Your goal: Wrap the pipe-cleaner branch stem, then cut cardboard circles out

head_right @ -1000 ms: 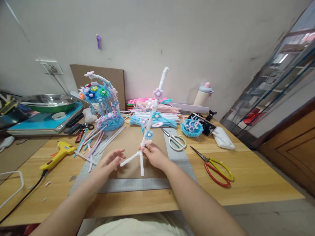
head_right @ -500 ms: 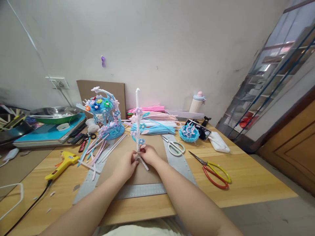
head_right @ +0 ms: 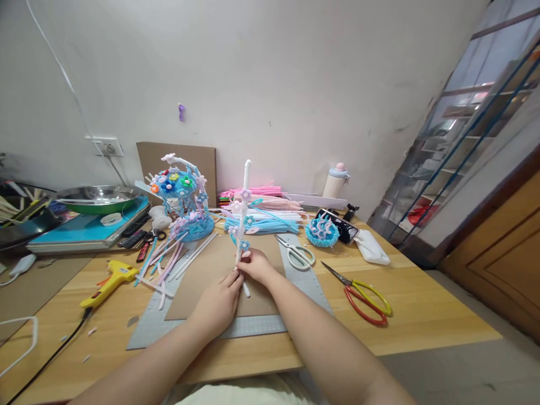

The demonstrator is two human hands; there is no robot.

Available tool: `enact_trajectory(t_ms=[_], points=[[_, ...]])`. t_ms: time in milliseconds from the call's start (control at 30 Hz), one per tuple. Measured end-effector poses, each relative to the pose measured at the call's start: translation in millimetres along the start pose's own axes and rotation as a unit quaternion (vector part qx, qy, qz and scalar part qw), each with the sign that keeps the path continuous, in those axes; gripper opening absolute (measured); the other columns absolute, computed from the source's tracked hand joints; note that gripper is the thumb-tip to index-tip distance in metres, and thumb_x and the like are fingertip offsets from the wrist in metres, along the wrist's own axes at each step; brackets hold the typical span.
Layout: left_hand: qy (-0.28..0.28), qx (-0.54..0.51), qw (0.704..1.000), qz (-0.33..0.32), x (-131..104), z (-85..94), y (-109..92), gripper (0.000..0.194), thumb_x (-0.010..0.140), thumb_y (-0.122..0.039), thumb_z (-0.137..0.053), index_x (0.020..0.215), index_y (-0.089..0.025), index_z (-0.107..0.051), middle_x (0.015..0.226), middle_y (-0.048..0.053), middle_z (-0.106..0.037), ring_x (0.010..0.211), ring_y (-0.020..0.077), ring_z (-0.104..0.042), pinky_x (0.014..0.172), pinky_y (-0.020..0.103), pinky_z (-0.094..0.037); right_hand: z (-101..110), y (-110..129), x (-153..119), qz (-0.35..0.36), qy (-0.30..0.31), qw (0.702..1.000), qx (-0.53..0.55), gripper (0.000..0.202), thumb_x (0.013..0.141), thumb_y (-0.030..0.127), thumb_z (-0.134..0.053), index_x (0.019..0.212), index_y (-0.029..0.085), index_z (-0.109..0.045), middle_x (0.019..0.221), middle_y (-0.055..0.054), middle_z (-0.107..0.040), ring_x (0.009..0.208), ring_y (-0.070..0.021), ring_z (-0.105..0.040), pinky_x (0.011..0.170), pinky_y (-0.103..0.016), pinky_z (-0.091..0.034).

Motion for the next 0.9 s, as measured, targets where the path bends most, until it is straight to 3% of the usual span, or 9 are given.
enact_trajectory(t_ms=[133, 400, 700, 900], points=[[0.0, 0.021, 1.0, -0.002, -1.4, -1.9, 0.5, 0.045, 0.084, -0.011, -0.037, 0.128, -0.011, -0.047, 0.135, 0.015, -0.048, 0.124, 0.0245, -0.043, 0.102, 0.04, -0.036, 2.8, 7.0, 1.0, 0.001, -0.015, 0.999, 0.033, 0.021, 0.074, 0.021, -0.061, 0.093, 0.013, -0.064, 0.084, -0.005, -0.069, 0.074, -0.0162, -0.064, 0.068, -0.027, -0.05], [0.008, 0.028, 1.0, -0.002, -1.6, -1.8, 0.2, 0.047, 0.082, -0.01, -0.037, 0.128, -0.011, -0.047, 0.132, 0.016, -0.05, 0.122, 0.0248, -0.046, 0.099, 0.039, -0.041, 5.4, 9.9, 2.9, 0.029, 0.002, 0.999, 0.028, 0.017, 0.073, 0.025, -0.06, 0.084, 0.015, -0.068, 0.077, -0.006, -0.071, 0.069, -0.0174, -0.064, 0.064, -0.027, -0.05], [0.04, 0.024, 0.999, 0.023, 0.1, -6.7, 2.4, 0.047, 0.084, -0.014, -0.037, 0.13, -0.007, -0.045, 0.135, 0.017, -0.047, 0.124, 0.0261, -0.043, 0.103, 0.039, -0.036, 7.1, 10.9, -1.2, 0.119, -0.019, 0.991, -0.061, 0.016, 0.075, 0.03, -0.06, 0.082, 0.018, -0.067, 0.082, -0.004, -0.07, 0.076, -0.0179, -0.062, 0.071, -0.029, -0.047], [0.06, 0.001, 0.997, 0.053, 3.0, -3.9, 1.0, 0.046, 0.084, -0.015, -0.038, 0.129, -0.008, -0.046, 0.136, 0.017, -0.046, 0.123, 0.028, -0.044, 0.102, 0.039, -0.037, 5.9, 8.7, -2.8, 0.132, -0.009, 0.981, -0.139, 0.015, 0.079, 0.031, -0.057, 0.08, 0.021, -0.068, 0.082, -0.002, -0.069, 0.077, -0.0171, -0.061, 0.071, -0.027, -0.046]])
Point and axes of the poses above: each hand's wrist, its own x-axis towards the middle knuckle, its own z-axis out of the back of the hand, y = z × x, the point moved 4 cm from there along x, towards the middle knuckle
